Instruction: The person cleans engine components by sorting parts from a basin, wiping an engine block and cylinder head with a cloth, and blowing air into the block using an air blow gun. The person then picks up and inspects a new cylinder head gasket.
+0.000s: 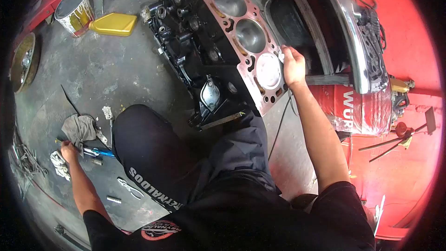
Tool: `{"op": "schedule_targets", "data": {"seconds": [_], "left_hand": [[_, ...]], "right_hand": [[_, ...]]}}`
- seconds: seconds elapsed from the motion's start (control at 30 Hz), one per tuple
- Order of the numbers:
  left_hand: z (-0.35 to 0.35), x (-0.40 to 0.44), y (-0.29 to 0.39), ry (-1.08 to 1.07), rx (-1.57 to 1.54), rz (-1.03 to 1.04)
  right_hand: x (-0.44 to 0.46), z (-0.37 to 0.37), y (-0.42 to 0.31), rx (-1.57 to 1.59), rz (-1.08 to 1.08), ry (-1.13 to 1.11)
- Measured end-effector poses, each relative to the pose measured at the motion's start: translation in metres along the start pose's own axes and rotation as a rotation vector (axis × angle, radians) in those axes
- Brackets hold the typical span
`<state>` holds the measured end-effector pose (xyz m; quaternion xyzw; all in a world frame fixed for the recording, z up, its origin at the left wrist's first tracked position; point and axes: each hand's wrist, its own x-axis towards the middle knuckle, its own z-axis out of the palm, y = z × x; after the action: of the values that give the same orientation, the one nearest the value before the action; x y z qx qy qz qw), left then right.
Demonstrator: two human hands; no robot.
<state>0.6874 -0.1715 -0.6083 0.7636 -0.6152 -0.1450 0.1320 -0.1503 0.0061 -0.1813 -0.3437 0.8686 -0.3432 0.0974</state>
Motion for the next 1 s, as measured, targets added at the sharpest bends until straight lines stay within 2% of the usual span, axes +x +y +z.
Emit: {"op": "schedule_targets", "data": {"seconds": [0.1, 0.17, 0.2, 0.23, 0.3, 0.33, 0.37, 0.4, 0.43, 0.47, 0.5, 0.53, 0.6, 0.63, 0.7, 0.77, 0.83, 0.9, 0.93, 0.97, 1.0], "left_hand": [[-0.005, -0.038, 0.018, 0.272, -0.259, -0.326], [-0.009, -0.066, 0.011, 0.55, -1.004, -0.498], [-0.052, -0.089, 0.061, 0.589, -0.93, -0.584], [-0.09, -0.108, 0.111, 0.687, -1.061, -0.602], [-0.128, -0.137, 0.112, 0.609, -1.105, -0.533], [-0.136, -0.15, 0.115, 0.529, -1.201, -0.554], [-0.148, -0.159, 0.12, 0.481, -1.276, -0.575], [-0.175, -0.174, 0.156, 0.326, -1.206, -0.617], [-0.183, -0.184, 0.159, 0.218, -1.458, -0.562], [-0.17, -0.186, 0.144, 0.258, -1.564, -0.546], [-0.187, -0.198, 0.177, 0.247, -1.747, -0.596], [-0.212, -0.207, 0.179, 0.302, -1.737, -0.571], [-0.219, -0.229, 0.228, 0.432, -1.699, -0.519], [-0.229, -0.24, 0.234, 0.456, -1.618, -0.499], [-0.257, -0.259, 0.262, 0.474, -1.546, -0.386], [-0.29, -0.28, 0.306, 0.539, -1.567, -0.301], [-0.316, -0.304, 0.343, 0.552, -1.644, -0.226], [-0.335, -0.332, 0.385, 0.557, -1.753, -0.232], [-0.338, -0.352, 0.401, 0.398, -1.86, -0.179], [-0.343, -0.368, 0.416, 0.272, -1.936, -0.103], [-0.346, -0.388, 0.444, 0.422, -1.812, -0.085]], "right_hand": [[0.0, -0.001, -0.001, -0.018, -0.016, -0.013], [0.002, -0.002, 0.003, -0.018, 0.055, -0.048], [-0.001, 0.002, 0.001, 0.026, 0.021, -0.031], [-0.004, 0.002, 0.0, 0.043, 0.018, -0.042], [-0.006, 0.006, -0.003, -0.004, -0.071, 0.068], [-0.003, -0.002, -0.002, -0.098, -0.082, 0.017], [-0.007, -0.004, 0.001, -0.142, -0.04, 0.078], [0.011, -0.008, 0.035, -0.291, -0.235, 0.054], [0.028, -0.004, 0.064, 0.003, -0.242, -0.066], [0.011, 0.002, 0.013, 0.209, -0.03, -0.179], [0.038, 0.007, 0.048, 0.506, 0.056, -0.287], [0.038, 0.027, 0.041, 0.543, 0.038, -0.319], [0.034, 0.007, 0.045, 0.095, -0.103, -0.066], [0.037, 0.014, 0.05, 0.113, -0.15, 0.027], [0.021, 0.005, 0.022, 0.08, -0.189, -0.039], [0.013, 0.02, 0.018, 0.141, -0.131, 0.065], [-0.008, 0.009, -0.012, 0.159, -0.166, 0.06], [0.0, 0.014, 0.004, 0.223, -0.243, 0.14], [-0.001, 0.009, 0.013, 0.126, -0.319, 0.197], [0.0, 0.008, 0.014, 0.09, -0.361, 0.153], [0.001, 0.011, 0.02, 0.247, -0.388, 0.101]]}}
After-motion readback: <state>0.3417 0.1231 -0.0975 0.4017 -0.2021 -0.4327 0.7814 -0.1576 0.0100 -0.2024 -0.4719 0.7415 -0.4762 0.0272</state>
